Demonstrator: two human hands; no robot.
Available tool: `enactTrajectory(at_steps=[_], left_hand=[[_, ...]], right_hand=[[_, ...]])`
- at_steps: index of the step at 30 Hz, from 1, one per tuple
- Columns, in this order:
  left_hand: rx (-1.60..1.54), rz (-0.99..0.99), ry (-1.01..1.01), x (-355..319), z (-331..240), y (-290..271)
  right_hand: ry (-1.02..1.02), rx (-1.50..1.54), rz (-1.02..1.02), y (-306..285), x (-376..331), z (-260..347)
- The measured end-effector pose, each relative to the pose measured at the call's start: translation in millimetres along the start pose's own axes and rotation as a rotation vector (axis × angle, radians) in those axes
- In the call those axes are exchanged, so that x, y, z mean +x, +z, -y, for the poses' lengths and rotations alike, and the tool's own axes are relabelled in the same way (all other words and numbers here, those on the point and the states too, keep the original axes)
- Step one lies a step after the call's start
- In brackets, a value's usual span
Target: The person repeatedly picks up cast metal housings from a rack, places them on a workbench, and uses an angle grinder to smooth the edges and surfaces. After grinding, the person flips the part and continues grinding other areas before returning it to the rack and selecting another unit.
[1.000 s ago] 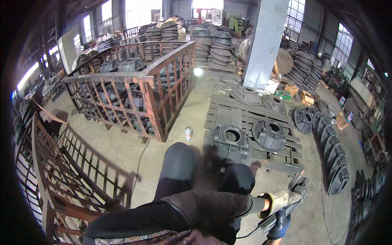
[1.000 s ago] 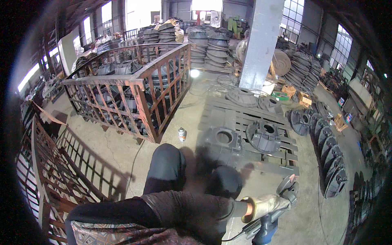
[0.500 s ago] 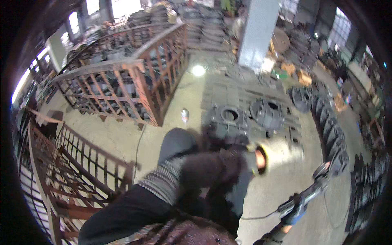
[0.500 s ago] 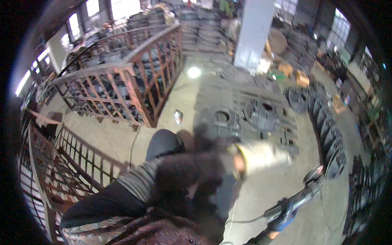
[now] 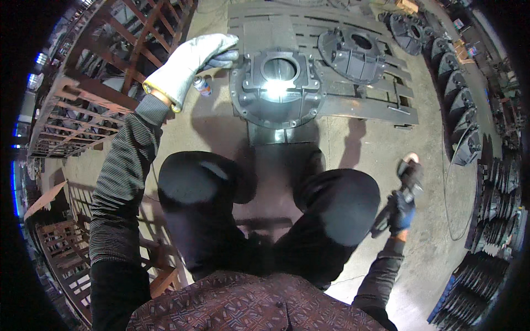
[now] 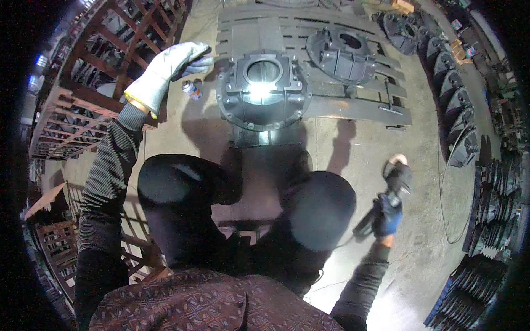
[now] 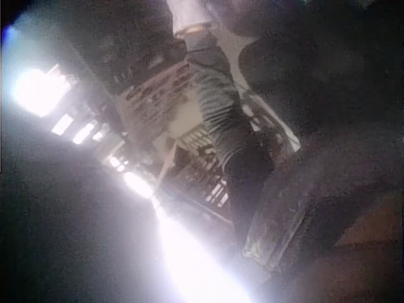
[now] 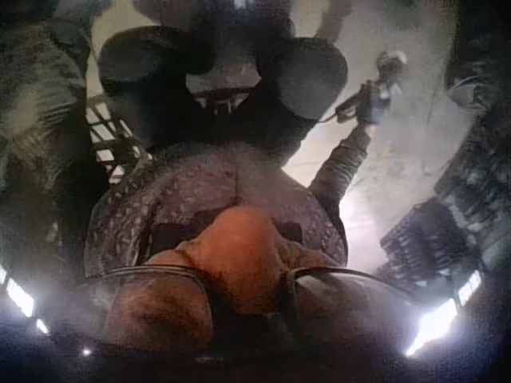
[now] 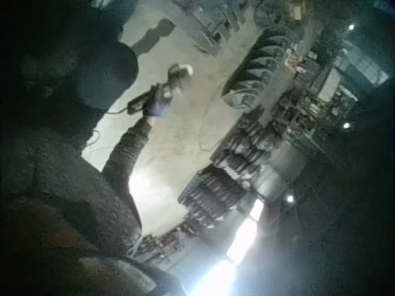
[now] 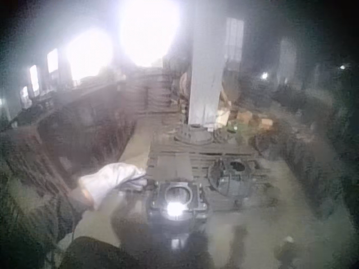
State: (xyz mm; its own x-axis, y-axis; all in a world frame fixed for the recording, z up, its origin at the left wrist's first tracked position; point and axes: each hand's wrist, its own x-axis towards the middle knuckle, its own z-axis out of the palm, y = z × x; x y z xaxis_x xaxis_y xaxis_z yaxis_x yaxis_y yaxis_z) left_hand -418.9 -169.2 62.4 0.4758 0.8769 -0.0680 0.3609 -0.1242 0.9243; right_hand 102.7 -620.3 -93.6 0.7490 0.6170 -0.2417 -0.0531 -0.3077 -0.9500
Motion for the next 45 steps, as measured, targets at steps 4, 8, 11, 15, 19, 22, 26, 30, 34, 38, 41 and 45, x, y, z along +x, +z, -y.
enactTrajectory(at_steps=[4, 8, 11, 15, 19, 22, 26, 30, 34, 38, 41, 45], left_hand=[[0.699, 0.173, 0.500, 43, 55, 26], [0.722, 0.211, 0.318, 59, 100, 78], [0.936, 0.137, 0.220, 87, 130, 121], [1.032, 0.089, 0.652, 107, 155, 153], [1.064, 0.208, 0.542, 110, 163, 165], [1.031, 0.229, 0.568, 116, 165, 167], [0.942, 0.078, 0.794, 121, 172, 168], [0.934, 0.109, 0.691, 119, 180, 167], [0.900, 0.108, 0.687, 119, 182, 168], [0.901, 0.107, 0.709, 120, 180, 169], [0.878, 0.110, 0.725, 119, 178, 166], [0.882, 0.118, 0.712, 117, 177, 164]], right_hand=[[0.053, -0.387, 0.112, 96, 48, -26], [0.080, -0.385, 0.402, 173, 64, -26], [0.019, -0.506, 0.531, 211, 58, -20], [0.069, -0.761, 0.694, 235, 56, -13], [-0.031, -0.749, 0.869, 257, 62, -5], [-0.013, -0.866, 0.945, 278, 63, 8], [0.048, -0.964, 0.954, 300, 57, 26], [0.059, -0.973, 0.944, 306, 58, 23], [-0.014, -1.012, 0.974, 300, 60, 5], [-0.073, -0.993, 0.972, 297, 62, -4], [0.006, -1.015, 0.973, 300, 62, -1], [-0.016, -0.983, 0.955, 309, 59, 9]])
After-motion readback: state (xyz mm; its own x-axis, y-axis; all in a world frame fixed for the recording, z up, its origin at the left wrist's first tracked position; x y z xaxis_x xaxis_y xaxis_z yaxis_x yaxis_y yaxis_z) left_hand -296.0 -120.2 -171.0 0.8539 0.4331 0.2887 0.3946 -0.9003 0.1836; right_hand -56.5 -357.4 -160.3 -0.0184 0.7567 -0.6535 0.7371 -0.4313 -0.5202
